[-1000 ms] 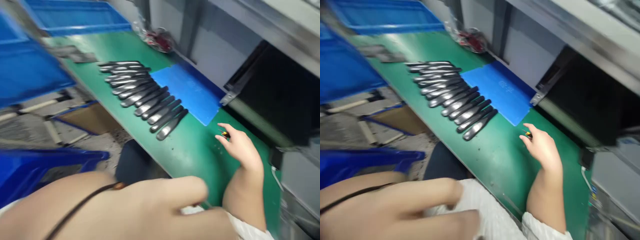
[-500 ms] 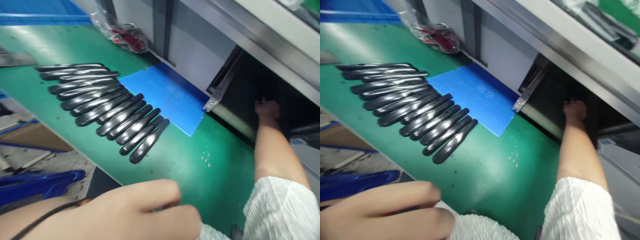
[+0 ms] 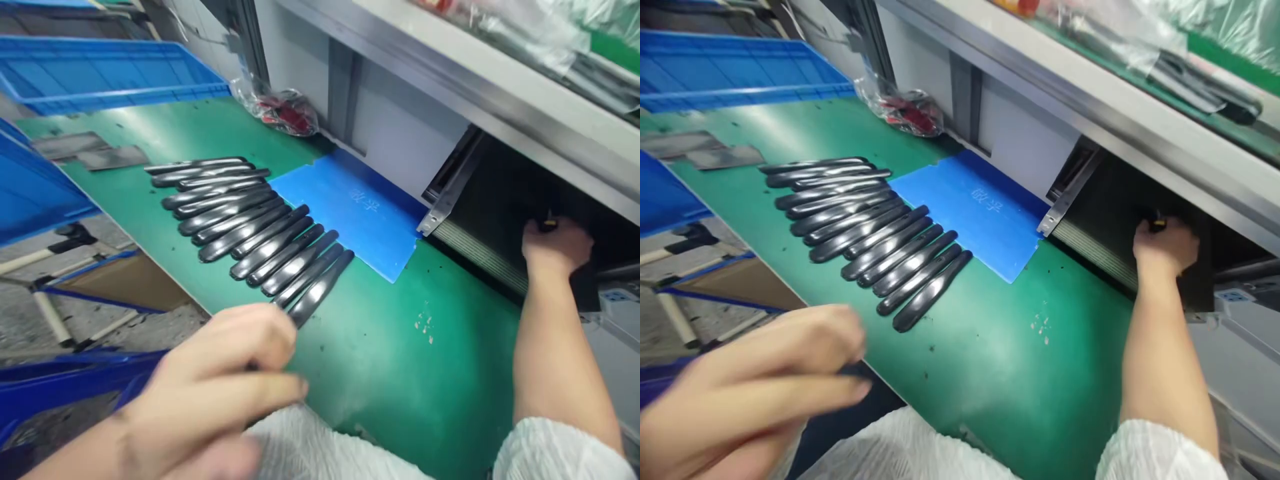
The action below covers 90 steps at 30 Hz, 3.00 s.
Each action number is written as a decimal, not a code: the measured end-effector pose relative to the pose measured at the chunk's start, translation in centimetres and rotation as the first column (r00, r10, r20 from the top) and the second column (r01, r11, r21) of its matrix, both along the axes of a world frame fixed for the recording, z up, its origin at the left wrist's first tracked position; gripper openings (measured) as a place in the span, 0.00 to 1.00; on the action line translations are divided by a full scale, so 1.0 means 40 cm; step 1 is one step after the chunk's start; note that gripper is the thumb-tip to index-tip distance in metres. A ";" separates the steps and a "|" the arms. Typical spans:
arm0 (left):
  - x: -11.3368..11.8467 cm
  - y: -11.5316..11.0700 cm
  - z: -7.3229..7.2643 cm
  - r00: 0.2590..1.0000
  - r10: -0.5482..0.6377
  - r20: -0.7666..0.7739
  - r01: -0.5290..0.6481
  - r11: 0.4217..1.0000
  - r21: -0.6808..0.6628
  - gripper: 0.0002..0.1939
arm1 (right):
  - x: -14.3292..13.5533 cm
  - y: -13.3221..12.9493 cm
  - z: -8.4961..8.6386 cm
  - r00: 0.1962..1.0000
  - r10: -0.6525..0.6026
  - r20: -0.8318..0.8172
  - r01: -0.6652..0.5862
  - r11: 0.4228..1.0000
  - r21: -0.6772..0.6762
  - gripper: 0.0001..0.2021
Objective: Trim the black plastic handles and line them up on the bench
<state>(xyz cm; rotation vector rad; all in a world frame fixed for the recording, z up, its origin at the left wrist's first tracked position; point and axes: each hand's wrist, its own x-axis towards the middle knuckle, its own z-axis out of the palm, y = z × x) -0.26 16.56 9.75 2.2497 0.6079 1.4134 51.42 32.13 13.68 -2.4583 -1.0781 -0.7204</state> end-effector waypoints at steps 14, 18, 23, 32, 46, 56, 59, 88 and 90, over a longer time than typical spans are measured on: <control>0.143 -0.075 -0.079 0.998 -0.067 -0.012 0.061 0.961 -0.269 0.28 | -0.699 -0.515 -0.008 0.140 0.905 -0.401 -0.753 0.360 0.550 0.08; 0.102 -0.123 -0.053 0.846 -0.086 0.527 0.491 0.513 -0.705 0.27 | -0.733 -0.489 -0.051 -0.103 0.934 -0.341 -0.844 0.099 0.527 0.11; 0.106 -0.158 -0.038 0.783 0.051 0.620 0.546 0.421 -0.724 0.25 | -0.766 -0.506 -0.054 -0.203 0.954 -0.219 -0.874 -0.075 0.480 0.04; 0.103 -0.185 -0.014 0.714 0.080 0.695 0.626 0.373 -0.685 0.19 | -0.780 -0.542 -0.069 -0.100 0.976 -0.191 -0.787 0.039 0.615 0.06; -0.104 -0.096 -0.009 0.293 0.593 0.750 0.589 0.506 -0.630 0.23 | -0.912 -0.552 -0.237 -0.282 0.882 -0.377 -0.958 -0.281 0.059 0.06; -0.066 -0.066 -0.066 0.221 0.688 0.691 0.452 0.556 -0.698 0.15 | -0.942 -0.568 -0.278 -0.331 0.934 -0.136 -0.924 -0.291 0.246 0.02; -0.040 -0.069 -0.074 0.221 0.682 0.697 0.436 0.570 -0.696 0.15 | -0.933 -0.577 -0.260 -0.331 0.943 0.033 -0.922 -0.331 0.201 0.05; -0.089 -0.059 -0.093 0.403 0.486 0.776 0.552 0.548 -0.629 0.13 | -0.827 -0.508 -0.143 -0.148 0.759 -0.634 -0.987 -0.156 0.044 0.05; -0.077 -0.061 -0.096 0.477 0.478 0.738 0.465 0.575 -0.673 0.18 | -0.822 -0.511 -0.140 -0.151 0.746 -0.648 -0.980 -0.199 0.000 0.07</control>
